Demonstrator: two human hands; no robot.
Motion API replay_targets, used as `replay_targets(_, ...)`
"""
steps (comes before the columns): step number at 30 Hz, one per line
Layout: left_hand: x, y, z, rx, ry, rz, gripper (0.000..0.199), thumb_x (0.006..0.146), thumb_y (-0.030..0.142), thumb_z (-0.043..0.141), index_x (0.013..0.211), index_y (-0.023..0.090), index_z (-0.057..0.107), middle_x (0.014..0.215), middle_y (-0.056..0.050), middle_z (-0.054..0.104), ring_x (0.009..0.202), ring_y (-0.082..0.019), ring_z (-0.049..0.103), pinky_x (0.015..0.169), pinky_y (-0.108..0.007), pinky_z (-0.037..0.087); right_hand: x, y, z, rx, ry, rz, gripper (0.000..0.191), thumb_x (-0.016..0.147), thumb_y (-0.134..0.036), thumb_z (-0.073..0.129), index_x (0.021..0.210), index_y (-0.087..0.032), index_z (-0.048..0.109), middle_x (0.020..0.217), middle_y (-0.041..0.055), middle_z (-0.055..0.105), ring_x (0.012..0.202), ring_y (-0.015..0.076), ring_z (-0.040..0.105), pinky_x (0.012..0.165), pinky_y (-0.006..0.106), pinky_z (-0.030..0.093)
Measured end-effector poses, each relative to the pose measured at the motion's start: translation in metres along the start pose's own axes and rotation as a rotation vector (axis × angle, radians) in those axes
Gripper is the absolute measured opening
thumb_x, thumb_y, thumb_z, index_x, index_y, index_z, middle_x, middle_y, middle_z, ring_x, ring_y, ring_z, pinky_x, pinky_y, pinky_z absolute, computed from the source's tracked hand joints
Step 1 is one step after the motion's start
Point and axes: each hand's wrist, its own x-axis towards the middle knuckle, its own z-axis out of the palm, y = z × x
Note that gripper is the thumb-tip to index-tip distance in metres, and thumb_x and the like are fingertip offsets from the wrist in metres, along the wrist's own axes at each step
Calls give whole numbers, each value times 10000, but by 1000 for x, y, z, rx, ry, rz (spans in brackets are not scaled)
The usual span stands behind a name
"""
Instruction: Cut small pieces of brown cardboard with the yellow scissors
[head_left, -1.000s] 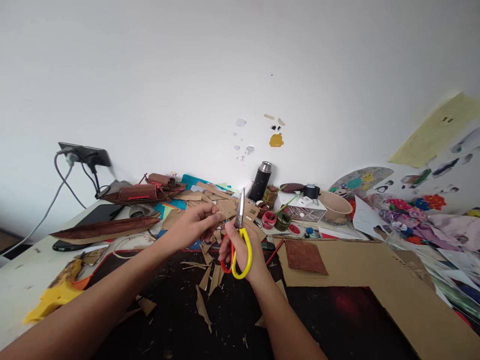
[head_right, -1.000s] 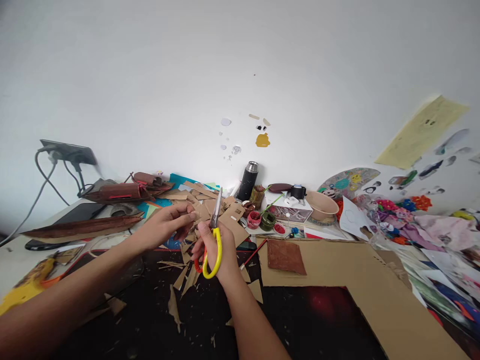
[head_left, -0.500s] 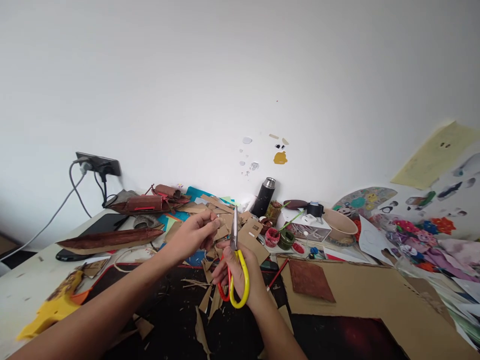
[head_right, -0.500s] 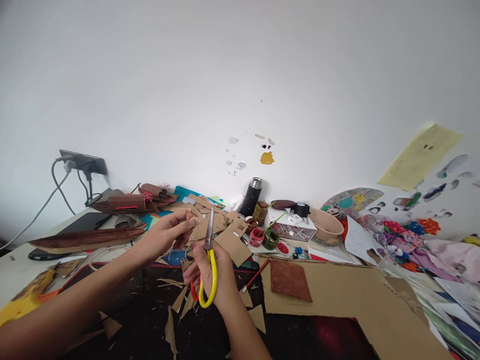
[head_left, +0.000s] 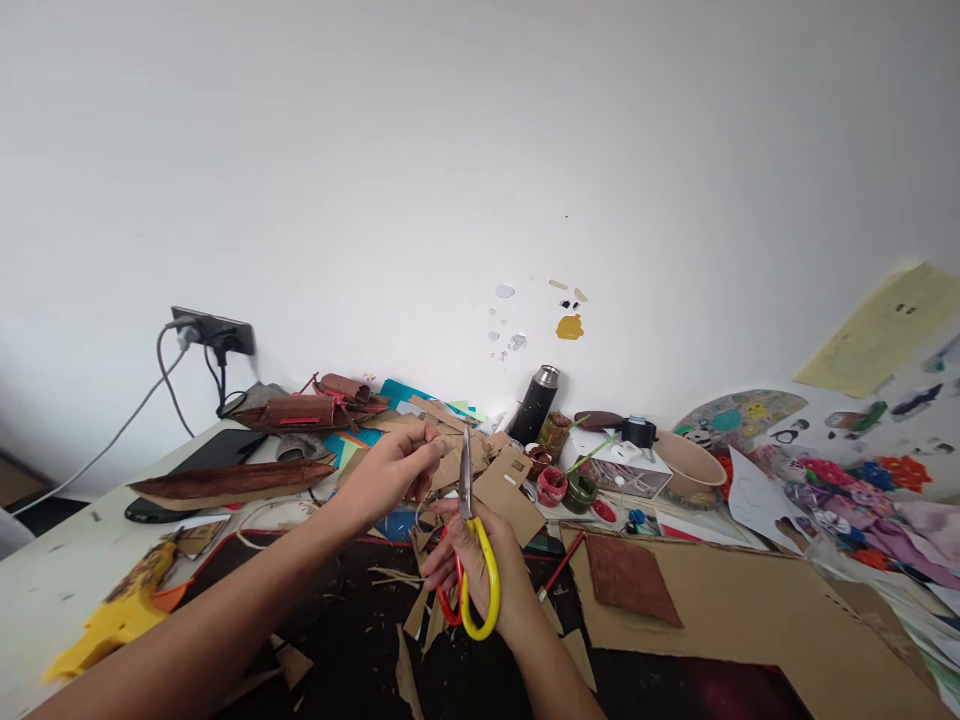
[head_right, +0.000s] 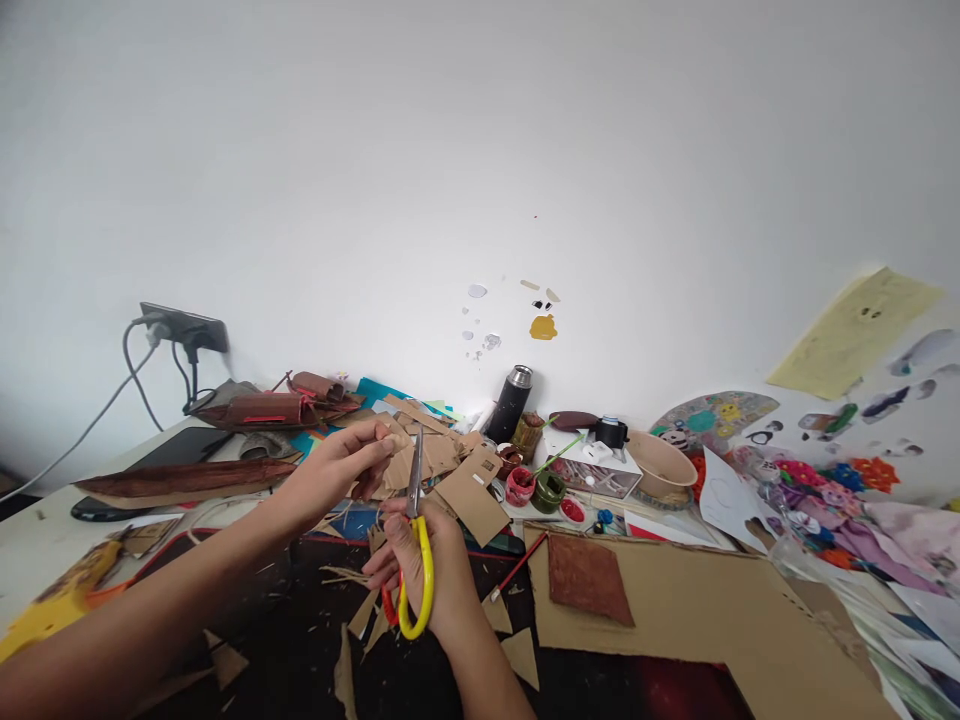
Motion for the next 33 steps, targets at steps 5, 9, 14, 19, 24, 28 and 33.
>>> replay_targets(5,0,-1,-1,-38,-1,4,395,879,563,701,830,225,503,586,100,447,441,-96,473,460,-235,366,-1,-3,0,-27,24,4,994,717,-980,602,1220,-125,642,658,81,744,563,256,753,502,274,516)
replay_targets(9,1,-3,-1,-44,2,3,402,873,567,710,834,226,501,579,100,455,436,-97,468,453,-234,362,0,-1,1,-37,12,-2,1015,711,-988,595,1231,-118,646,645,77,735,551,257,752,486,267,511)
replay_targets(14,2,-5,-1,-39,5,0,420,863,585,711,825,225,500,578,100,455,438,-96,465,448,-230,347,0,1,2,-27,-7,-1,1033,706,-984,610,1247,-105,647,666,87,744,562,258,763,493,262,526)
replay_targets(19,2,-6,0,-17,12,-15,416,862,582,712,813,225,504,563,96,457,436,-101,458,449,-232,348,0,1,4,1,30,-18,984,712,-960,644,1207,-111,657,637,81,740,539,250,754,484,260,533)
replay_targets(24,0,-7,0,57,-23,-19,407,885,594,675,822,227,513,562,90,472,453,-115,478,467,-235,365,0,-2,1,44,168,-81,880,749,-909,679,1146,-123,670,607,73,730,519,242,737,452,257,520)
replay_targets(28,-3,-10,2,164,-152,-27,378,943,565,618,813,219,539,544,77,494,473,-116,462,478,-229,346,1,-5,-1,65,252,-87,796,779,-880,679,1093,-148,658,597,55,718,470,216,705,418,243,492)
replay_targets(33,-9,-13,9,170,-322,-16,376,959,552,627,814,211,564,631,58,531,528,-118,491,513,-235,383,0,-9,-5,62,323,-127,692,807,-812,710,1018,-157,636,563,11,673,405,167,636,402,227,467)
